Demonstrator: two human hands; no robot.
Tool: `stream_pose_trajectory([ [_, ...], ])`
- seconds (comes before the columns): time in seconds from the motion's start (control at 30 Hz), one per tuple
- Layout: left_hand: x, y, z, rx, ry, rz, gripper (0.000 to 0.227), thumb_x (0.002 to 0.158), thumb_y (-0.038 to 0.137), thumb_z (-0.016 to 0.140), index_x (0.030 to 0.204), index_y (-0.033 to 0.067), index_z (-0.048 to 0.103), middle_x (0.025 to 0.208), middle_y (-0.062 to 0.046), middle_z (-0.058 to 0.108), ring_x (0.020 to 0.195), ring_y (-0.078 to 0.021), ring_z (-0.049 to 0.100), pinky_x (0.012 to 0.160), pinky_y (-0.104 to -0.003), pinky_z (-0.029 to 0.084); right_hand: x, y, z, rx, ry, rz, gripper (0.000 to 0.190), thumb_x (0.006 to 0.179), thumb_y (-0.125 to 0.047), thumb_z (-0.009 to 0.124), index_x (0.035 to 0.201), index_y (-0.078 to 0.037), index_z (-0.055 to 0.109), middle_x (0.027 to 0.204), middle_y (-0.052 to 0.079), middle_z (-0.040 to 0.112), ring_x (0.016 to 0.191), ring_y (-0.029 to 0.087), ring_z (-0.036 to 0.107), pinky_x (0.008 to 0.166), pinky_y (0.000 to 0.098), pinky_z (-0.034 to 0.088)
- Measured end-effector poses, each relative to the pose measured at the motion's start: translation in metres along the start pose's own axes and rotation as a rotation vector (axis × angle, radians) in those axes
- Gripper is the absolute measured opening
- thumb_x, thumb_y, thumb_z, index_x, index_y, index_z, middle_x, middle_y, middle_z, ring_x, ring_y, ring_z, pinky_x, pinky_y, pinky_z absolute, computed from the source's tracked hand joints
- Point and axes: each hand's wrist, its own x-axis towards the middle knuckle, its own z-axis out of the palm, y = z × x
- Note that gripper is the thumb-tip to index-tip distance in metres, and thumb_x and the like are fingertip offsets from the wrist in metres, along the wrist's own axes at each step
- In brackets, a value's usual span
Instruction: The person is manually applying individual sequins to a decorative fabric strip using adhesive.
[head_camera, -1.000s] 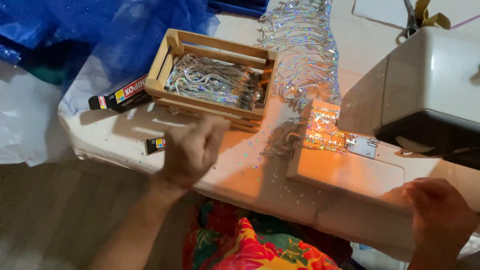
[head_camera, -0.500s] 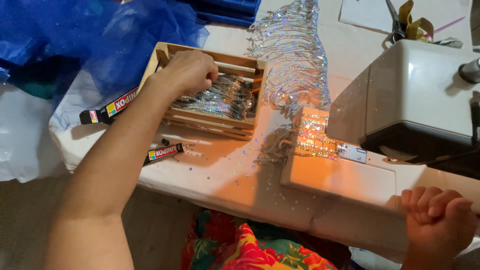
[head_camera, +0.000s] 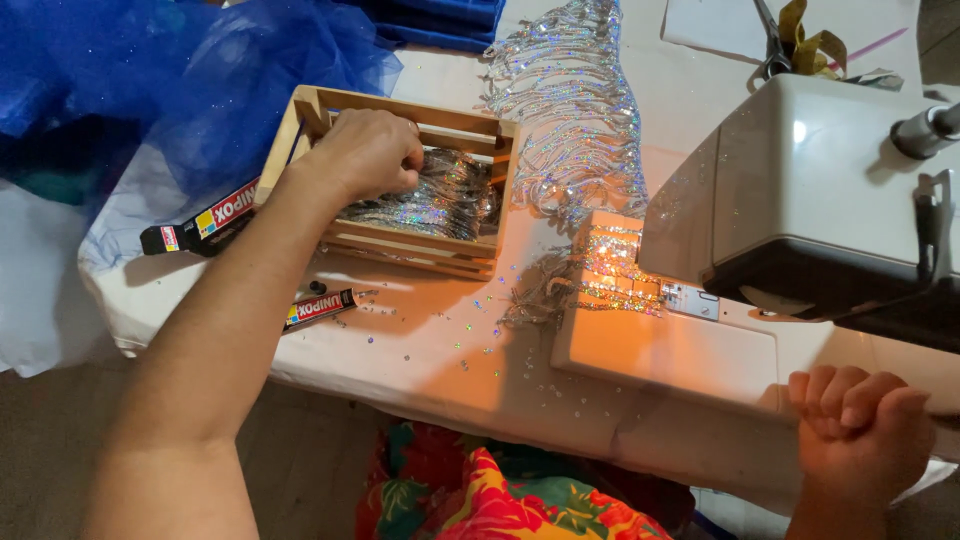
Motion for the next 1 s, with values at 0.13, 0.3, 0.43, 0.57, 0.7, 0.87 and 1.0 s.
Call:
stream_pose_trajectory([
  [0.13,0.0,-0.004,-0.001,0.016,0.016,-0.006,0.013,0.087,0.026,0.068,0.087,0.0224,0.081,0.1,0.005,0.072,0.095,-0.0276,0.066,0.066,-0.05,0.05,0.0,0.007,-0.007,0.066,-0.025,-0.026,0.058,0.106,-0.063,0.047,0.066,-0.022,0.037,0.051,-0.004,0.023,0.049,0.01,0.019,0.055,0.0272,0.021],
  [0.3,-0.009,-0.026,-0.003,-0.163,0.129,-0.069,0.015,0.089,0.031,0.068,0.096,0.0246,0.081,0.103,0.0,0.075,0.1,-0.0285,0.066,0.077,-0.046,0.048,0.0,0.002,-0.004,0.075,0.0,-0.006,0.036,0.094,-0.033,0.039,0.062,-0.018,0.031,0.05,-0.001,0.02,0.049,0.012,0.015,0.052,0.0296,0.016],
  [0.43,-0.037,-0.012,-0.032,-0.434,0.324,-0.04,0.013,0.085,0.024,0.066,0.085,0.0203,0.079,0.082,0.006,0.072,0.077,-0.0095,0.063,0.073,-0.032,0.042,0.0,0.0,-0.004,0.038,-0.048,-0.056,0.04,0.098,-0.036,0.04,0.062,-0.019,0.03,0.048,-0.003,0.02,0.047,0.011,0.015,0.051,0.0282,0.016],
  [0.57,-0.065,0.019,-0.075,-1.164,0.313,-0.152,0.003,0.082,0.008,0.063,0.08,0.008,0.066,0.076,-0.003,0.068,0.07,-0.0073,0.059,0.065,-0.021,0.047,-0.008,-0.003,-0.004,0.093,-0.175,-0.105,0.057,0.098,-0.061,0.056,0.065,-0.019,0.036,0.053,-0.005,0.025,0.052,0.01,0.021,0.057,0.0283,0.025],
  [0.7,-0.091,0.051,-0.106,-1.392,0.234,0.03,0.009,0.08,0.006,0.048,0.076,0.0026,0.056,0.072,-0.014,0.066,0.063,-0.021,0.065,0.061,-0.028,0.053,-0.023,-0.036,0.045,0.05,-0.318,-0.161,0.024,0.082,-0.018,0.057,0.063,-0.007,0.048,0.055,0.004,0.046,0.051,0.017,0.042,0.056,0.0324,0.036],
  [0.87,-0.108,0.095,-0.101,-1.704,0.187,-0.021,0.008,0.078,0.009,0.051,0.079,0.0017,0.054,0.074,-0.017,0.066,0.059,-0.0268,0.065,0.057,-0.034,0.055,-0.04,-0.052,0.11,-0.013,-0.484,0.062,0.017,0.086,-0.013,0.07,0.097,-0.003,0.063,0.089,0.01,0.068,0.101,0.027,0.065,0.088,0.0358,0.05],
  [1.0,-0.12,0.131,-0.081,-1.837,0.089,0.033,0.012,0.076,0.013,0.054,0.082,0.0016,0.052,0.078,-0.022,0.068,0.056,-0.0313,0.066,0.055,-0.039,0.055,-0.045,-0.051,0.158,0.147,-0.571,0.353,0.052,0.082,0.001,0.074,0.127,-0.01,0.05,0.14,0.014,0.062,0.094,0.026,0.075,0.079,0.0369,0.065],
])
